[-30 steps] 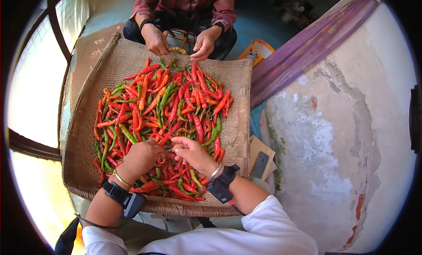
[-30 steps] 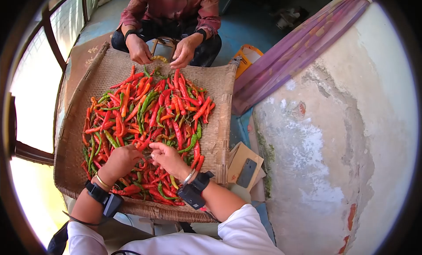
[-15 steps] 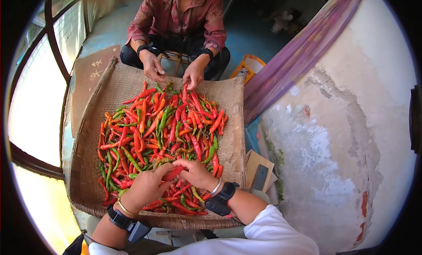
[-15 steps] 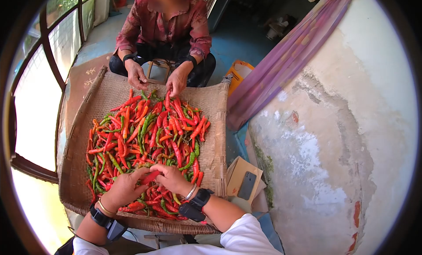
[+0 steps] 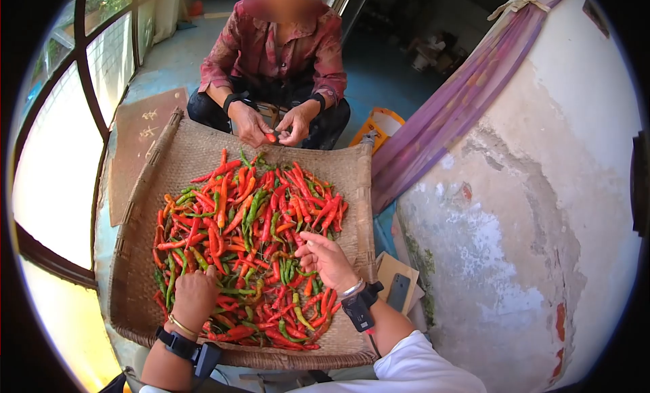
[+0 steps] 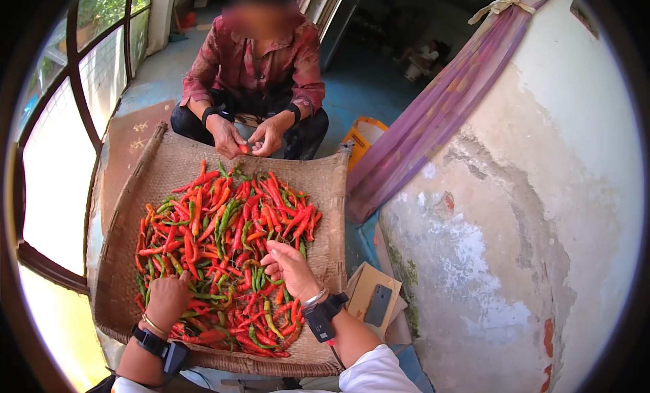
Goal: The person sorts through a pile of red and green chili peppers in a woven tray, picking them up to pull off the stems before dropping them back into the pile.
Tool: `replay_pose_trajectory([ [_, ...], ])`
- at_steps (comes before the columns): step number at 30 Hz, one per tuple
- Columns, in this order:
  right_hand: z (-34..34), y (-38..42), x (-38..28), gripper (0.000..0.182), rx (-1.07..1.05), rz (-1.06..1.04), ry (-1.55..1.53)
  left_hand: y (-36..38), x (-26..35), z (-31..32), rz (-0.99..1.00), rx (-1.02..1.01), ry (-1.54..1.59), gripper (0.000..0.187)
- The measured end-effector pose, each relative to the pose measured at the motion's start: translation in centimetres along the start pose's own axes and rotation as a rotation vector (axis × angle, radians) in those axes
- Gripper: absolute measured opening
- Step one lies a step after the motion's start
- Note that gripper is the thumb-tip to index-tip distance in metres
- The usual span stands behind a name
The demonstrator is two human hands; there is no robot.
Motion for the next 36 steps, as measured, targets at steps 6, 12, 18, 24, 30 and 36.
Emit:
replay_pose_trajectory([
  [6,2.9,0.7,1.9,0.032,-0.128,0.046,0.221,-0.1,0.6,1.1,0.116,-0.035,-0.062,0.009],
  [12,7.6,1.7,4.2,0.032,-0.384,-0.033,0.504,0.1,5.0,-2.0,0.341,-0.011,0.070,0.011],
  [18,10.6,3.8,4.3,0.039,-0.557,-0.237,0.819,1.1,7.9,-3.5,0.546,0.053,0.457,0.019],
  [24,11.6,4.4,3.0,0.034,-0.585,-0.456,0.929,1.5,8.9,-3.5,0.595,-0.003,0.419,0.034],
  [30,8.7,3.1,3.2,0.023,-0.366,-0.144,0.654,-0.3,5.2,-4.8,0.136,0.154,0.726,0.057],
  [36,8.7,3.4,3.6,0.022,-0.315,-0.089,0.246,0.2,7.6,0.2,0.211,-0.142,1.088,0.067],
])
Point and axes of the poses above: each hand's wrist, its own y-axis away from the middle knuckle, its own z-axis out of the palm, x = y × z, the point moved 9 cm from there along -y, towards the middle knuckle, and after that the axes turned 8 degrees about y, right-handed, at the moved point
